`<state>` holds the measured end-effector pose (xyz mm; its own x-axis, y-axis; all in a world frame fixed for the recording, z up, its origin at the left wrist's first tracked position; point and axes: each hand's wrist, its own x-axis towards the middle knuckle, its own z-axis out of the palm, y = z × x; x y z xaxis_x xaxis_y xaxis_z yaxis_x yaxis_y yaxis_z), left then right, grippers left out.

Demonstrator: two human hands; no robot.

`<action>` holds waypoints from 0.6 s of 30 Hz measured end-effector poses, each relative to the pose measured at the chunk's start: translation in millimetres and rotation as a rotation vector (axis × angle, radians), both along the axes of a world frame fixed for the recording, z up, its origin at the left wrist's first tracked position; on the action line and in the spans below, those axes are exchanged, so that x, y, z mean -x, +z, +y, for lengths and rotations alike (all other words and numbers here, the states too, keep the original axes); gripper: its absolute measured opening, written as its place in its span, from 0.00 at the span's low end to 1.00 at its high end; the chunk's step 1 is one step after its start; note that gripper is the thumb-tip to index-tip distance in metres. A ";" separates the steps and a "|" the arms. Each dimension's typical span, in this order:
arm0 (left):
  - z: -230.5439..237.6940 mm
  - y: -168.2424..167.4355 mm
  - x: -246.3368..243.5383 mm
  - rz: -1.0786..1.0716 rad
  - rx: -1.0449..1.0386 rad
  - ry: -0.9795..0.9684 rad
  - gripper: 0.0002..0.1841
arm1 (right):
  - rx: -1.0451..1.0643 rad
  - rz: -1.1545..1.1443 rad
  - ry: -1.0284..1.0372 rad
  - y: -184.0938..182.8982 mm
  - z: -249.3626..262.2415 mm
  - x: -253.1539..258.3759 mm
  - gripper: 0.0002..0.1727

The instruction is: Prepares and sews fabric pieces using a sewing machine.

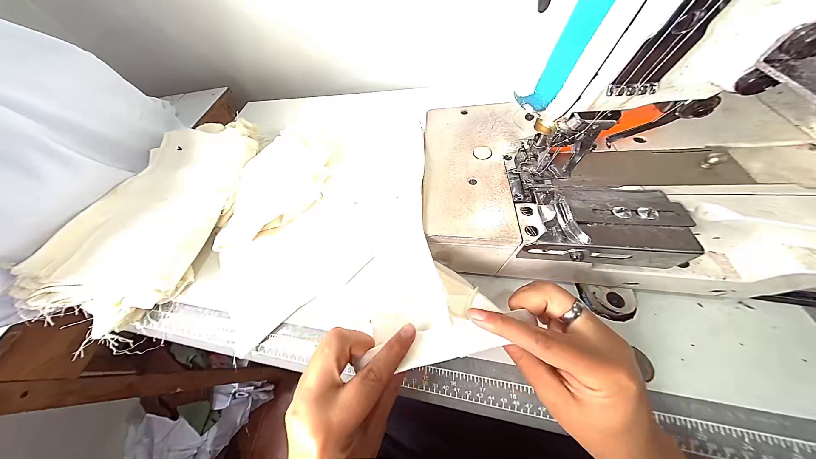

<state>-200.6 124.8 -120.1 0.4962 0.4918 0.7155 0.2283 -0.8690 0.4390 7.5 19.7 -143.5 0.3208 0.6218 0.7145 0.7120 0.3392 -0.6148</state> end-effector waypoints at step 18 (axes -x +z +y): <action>68.7 93.3 -151.7 0.340 -0.251 -0.033 0.09 | 0.123 0.709 0.074 43.0 9.4 22.3 0.16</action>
<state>-48.9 193.6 -26.8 0.7372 0.3026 0.6041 0.2936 -0.9488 0.1170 -14.8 29.1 -100.5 0.6350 0.7224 0.2737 0.1052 0.2701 -0.9571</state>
